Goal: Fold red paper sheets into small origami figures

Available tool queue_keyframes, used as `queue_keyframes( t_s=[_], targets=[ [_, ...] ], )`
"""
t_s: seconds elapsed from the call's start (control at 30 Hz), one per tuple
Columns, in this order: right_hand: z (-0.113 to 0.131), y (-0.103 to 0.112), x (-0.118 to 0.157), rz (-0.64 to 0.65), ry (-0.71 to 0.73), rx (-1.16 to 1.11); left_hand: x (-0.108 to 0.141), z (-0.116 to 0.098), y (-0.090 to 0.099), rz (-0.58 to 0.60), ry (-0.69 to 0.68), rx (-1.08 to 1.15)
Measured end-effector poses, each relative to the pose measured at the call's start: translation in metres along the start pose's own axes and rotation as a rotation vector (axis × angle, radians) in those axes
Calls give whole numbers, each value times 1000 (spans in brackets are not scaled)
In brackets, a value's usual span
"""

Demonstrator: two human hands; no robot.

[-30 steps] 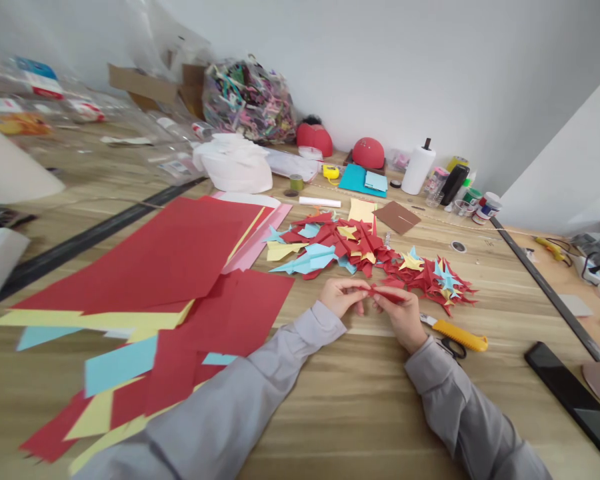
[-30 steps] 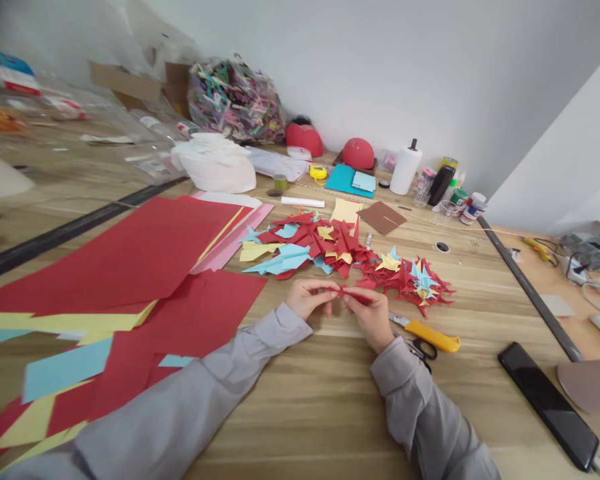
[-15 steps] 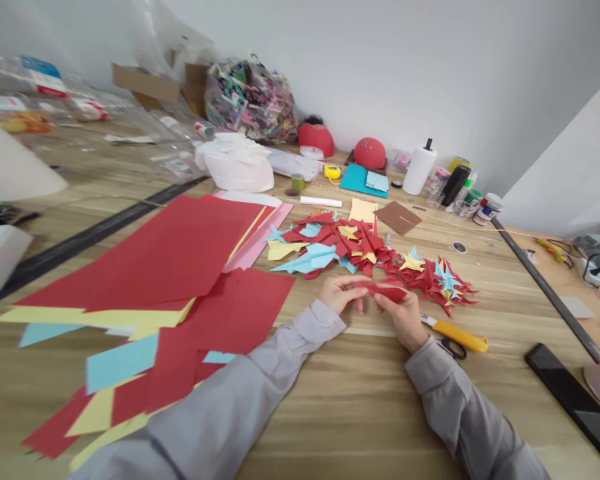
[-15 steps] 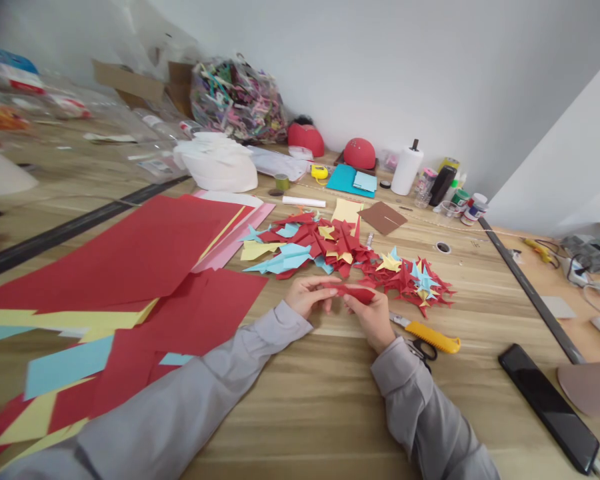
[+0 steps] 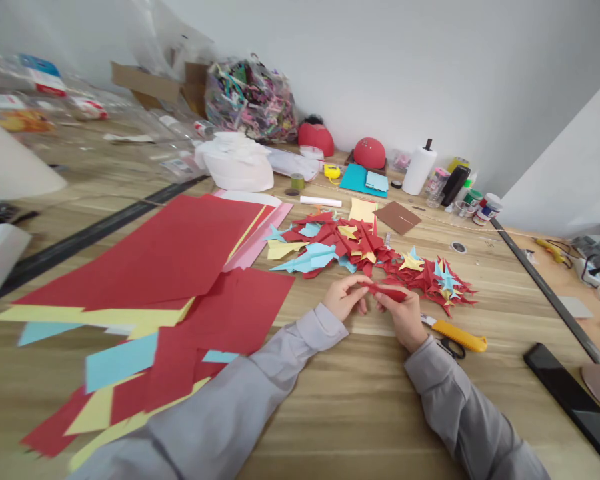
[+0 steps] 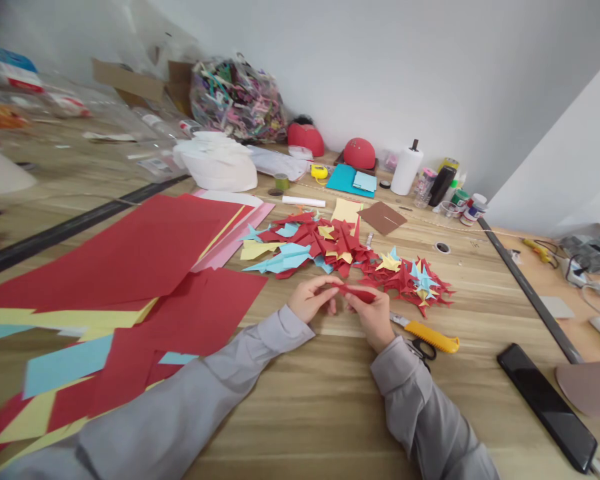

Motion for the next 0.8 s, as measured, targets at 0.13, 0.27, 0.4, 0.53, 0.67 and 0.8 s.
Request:
queue_keyframes(
  t_s=[0.13,0.27,0.4,0.53,0.67,0.8],
  targets=[
    [0,0,0,7,-1,3,-2,-1,-1,6,20,42],
    [2,-1,1,11,-4,29,-2,1,-5,55,64,75],
    [2,-2,2,21,-27,37,-4,1,-5,75,69,101],
    [4,-5,3,59,16,106,-5,2,0,53,70,129],
    [4,-3,3,56,43,149,-6,3,1,85,80,140],
    [5,-4,5,49,23,137,-6,1,-4,140,74,134]
  ],
)
Point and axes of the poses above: each hand's wrist, its own x-axis away from the middle knuckle, its own y-axis out of the back of the hand, z = x × y, the point moved 7 cm from there along -x, towards the middle knuckle, and after that the axes turned 15 degrees about -y, right-handed, at the moved point
